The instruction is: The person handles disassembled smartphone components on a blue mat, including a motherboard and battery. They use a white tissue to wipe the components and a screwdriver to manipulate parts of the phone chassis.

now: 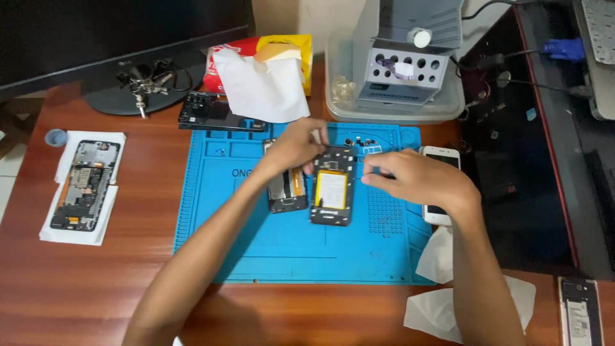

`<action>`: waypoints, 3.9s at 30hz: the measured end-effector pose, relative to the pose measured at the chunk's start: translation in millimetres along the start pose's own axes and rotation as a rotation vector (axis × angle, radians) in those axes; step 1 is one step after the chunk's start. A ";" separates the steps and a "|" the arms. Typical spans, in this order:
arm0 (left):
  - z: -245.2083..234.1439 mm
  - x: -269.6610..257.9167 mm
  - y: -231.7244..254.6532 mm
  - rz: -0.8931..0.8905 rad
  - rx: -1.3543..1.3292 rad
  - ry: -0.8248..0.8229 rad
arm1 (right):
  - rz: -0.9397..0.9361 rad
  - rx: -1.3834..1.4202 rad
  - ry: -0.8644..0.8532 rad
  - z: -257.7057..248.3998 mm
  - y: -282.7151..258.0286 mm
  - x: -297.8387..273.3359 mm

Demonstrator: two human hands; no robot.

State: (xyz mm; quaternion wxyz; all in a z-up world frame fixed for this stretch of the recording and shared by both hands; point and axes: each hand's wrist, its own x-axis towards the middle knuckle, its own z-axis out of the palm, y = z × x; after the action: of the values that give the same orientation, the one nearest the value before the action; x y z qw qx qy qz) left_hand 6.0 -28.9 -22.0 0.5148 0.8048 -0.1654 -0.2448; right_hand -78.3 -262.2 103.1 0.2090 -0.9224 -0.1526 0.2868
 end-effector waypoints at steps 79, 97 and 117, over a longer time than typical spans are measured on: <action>-53.0 -129.1 4.5 -0.211 -0.063 -0.044 | 0.247 0.265 -0.218 4.8 24.1 46.7; -40.5 -126.0 5.2 -0.105 0.160 0.071 | 0.012 0.570 -0.117 -6.2 -7.6 31.2; 12.5 -123.7 7.4 0.044 -0.650 -0.040 | -0.015 0.570 -0.099 16.8 3.6 47.5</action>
State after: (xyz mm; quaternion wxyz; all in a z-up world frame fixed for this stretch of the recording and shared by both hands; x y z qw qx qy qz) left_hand -103.3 22.7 8.0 0.7464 0.5897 -0.1060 -0.2895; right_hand -50.2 -241.2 66.7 0.4542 -0.8101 -0.0828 0.3614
